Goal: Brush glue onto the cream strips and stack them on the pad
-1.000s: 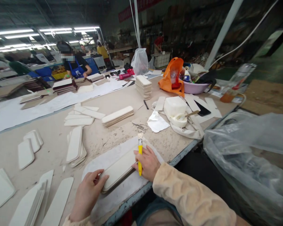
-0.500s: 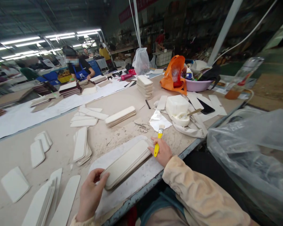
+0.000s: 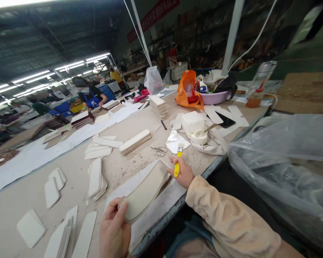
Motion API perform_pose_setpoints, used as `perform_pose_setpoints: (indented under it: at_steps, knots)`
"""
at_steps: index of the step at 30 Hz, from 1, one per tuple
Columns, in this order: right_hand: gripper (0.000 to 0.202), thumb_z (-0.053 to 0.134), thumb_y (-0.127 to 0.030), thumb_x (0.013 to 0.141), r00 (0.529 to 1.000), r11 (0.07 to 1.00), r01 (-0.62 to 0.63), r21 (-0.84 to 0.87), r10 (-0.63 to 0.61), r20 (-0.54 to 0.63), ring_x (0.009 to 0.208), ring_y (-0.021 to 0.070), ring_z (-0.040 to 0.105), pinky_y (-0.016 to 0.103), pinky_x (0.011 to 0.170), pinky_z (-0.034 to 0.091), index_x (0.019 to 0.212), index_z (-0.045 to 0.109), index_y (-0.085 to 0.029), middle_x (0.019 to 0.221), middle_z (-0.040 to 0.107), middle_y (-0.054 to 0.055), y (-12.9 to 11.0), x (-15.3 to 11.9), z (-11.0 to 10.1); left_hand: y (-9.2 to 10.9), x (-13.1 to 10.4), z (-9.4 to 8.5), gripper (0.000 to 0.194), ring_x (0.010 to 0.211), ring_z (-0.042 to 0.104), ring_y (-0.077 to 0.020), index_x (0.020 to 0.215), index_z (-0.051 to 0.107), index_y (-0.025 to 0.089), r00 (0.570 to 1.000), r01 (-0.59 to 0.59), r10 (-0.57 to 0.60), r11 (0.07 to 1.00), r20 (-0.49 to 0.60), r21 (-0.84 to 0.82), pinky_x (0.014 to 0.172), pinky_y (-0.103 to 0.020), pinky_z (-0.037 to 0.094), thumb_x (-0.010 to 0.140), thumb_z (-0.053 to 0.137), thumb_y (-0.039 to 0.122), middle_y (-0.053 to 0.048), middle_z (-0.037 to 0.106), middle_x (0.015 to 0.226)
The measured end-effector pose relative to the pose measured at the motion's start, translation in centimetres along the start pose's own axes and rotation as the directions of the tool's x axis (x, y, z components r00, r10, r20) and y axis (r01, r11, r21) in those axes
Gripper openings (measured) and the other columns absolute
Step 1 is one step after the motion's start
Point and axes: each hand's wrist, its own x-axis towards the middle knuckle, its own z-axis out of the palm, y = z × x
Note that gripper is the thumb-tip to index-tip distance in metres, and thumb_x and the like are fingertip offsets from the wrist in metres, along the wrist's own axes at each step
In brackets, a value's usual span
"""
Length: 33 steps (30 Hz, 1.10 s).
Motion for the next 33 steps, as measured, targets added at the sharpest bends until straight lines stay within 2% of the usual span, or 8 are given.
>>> perform_pose_setpoints:
  at_steps: [10,14,19,21,25,27,29,33]
  knots:
    - [0.036,0.062,-0.051,0.079,0.991,0.897,-0.115,0.427,0.133,-0.013,0.077,0.016,0.063,0.036,0.074,0.055,0.09,0.039,-0.025,0.092,0.062,0.001,-1.4,0.0,-1.0,2.7,-2.9,6.0,0.045,0.071,0.061,-0.0113,0.075,0.057,0.019,0.994,-0.101,0.1,0.994,-0.036,-0.046,0.065,-0.019,0.052,0.046,0.089,0.034,0.002,0.067,0.081]
    - [0.039,0.061,-0.054,0.078,0.977,0.728,-0.145,0.67,0.212,-0.019,0.064,0.0116,0.055,0.03,0.061,0.054,0.087,0.037,-0.025,0.075,0.049,-0.006,-2.6,0.2,-1.9,0.1,-2.9,5.8,0.048,0.07,0.062,-0.0108,0.077,0.059,0.021,0.99,-0.078,0.066,0.993,-0.124,-0.088,0.067,-0.02,0.053,0.044,0.091,0.034,0.004,0.068,0.076]
    - [0.038,0.071,-0.038,0.071,0.949,0.897,0.013,0.442,0.128,-0.288,0.054,0.0098,0.041,0.024,0.054,0.042,0.082,0.037,-0.025,0.065,0.04,-0.008,-3.1,0.9,-4.3,-5.9,-3.5,3.9,0.038,0.073,0.068,-0.0136,0.078,0.064,0.025,0.975,0.211,-0.22,0.963,-0.033,-0.169,0.075,-0.025,0.055,0.05,0.089,0.024,0.005,0.072,0.076]
    - [0.036,0.069,-0.036,0.071,0.94,0.923,0.032,0.382,0.102,-0.325,0.056,0.0108,0.041,0.025,0.055,0.041,0.082,0.037,-0.025,0.065,0.04,-0.008,-3.1,1.0,-4.7,-7.8,-4.5,3.8,0.032,0.082,0.07,-0.0168,0.082,0.068,0.026,0.915,0.4,-0.384,0.9,0.123,-0.171,0.078,-0.027,0.055,0.056,0.086,0.026,0.001,0.075,0.086]
    - [0.034,0.068,-0.038,0.071,0.95,0.925,0.019,0.378,0.101,-0.294,0.059,0.0128,0.045,0.027,0.059,0.043,0.081,0.038,-0.025,0.066,0.044,-0.006,-3.1,1.0,-4.7,-9.5,-6.6,5.2,0.041,0.094,0.07,-0.0274,0.099,0.071,0.023,0.588,0.726,-0.595,0.687,0.549,-0.032,0.082,-0.039,0.056,0.07,0.072,0.052,-0.009,0.074,0.104]
    - [0.035,0.068,-0.039,0.071,0.959,0.905,0.007,0.425,0.114,-0.26,0.059,0.013,0.045,0.027,0.059,0.043,0.081,0.037,-0.025,0.067,0.045,-0.006,-3.1,0.9,-4.6,-9.6,-7.1,6.1,0.049,0.096,0.07,-0.0295,0.106,0.07,0.022,0.495,0.758,-0.602,0.652,0.626,0.028,0.08,-0.041,0.056,0.073,0.067,0.058,-0.011,0.073,0.107]
    - [0.036,0.068,-0.039,0.07,0.963,0.881,0.001,0.473,0.127,-0.239,0.059,0.0129,0.045,0.027,0.057,0.043,0.08,0.037,-0.025,0.067,0.045,-0.006,-3.2,0.9,-4.5,-9.8,-7.4,6.7,0.051,0.101,0.068,-0.0311,0.108,0.069,0.021,0.518,0.734,-0.602,0.678,0.607,0.047,0.079,-0.039,0.056,0.073,0.067,0.057,-0.012,0.072,0.11]
    - [0.035,0.068,-0.038,0.07,0.962,0.891,0.004,0.454,0.121,-0.246,0.059,0.0128,0.044,0.026,0.057,0.042,0.079,0.038,-0.025,0.068,0.044,-0.005,-3.2,0.8,-4.5,-10.5,-7.8,7.5,0.039,0.099,0.068,-0.0298,0.103,0.07,0.017,0.678,0.613,-0.59,0.783,0.438,0.106,0.073,-0.034,0.057,0.075,0.071,0.045,-0.013,0.073,0.107]
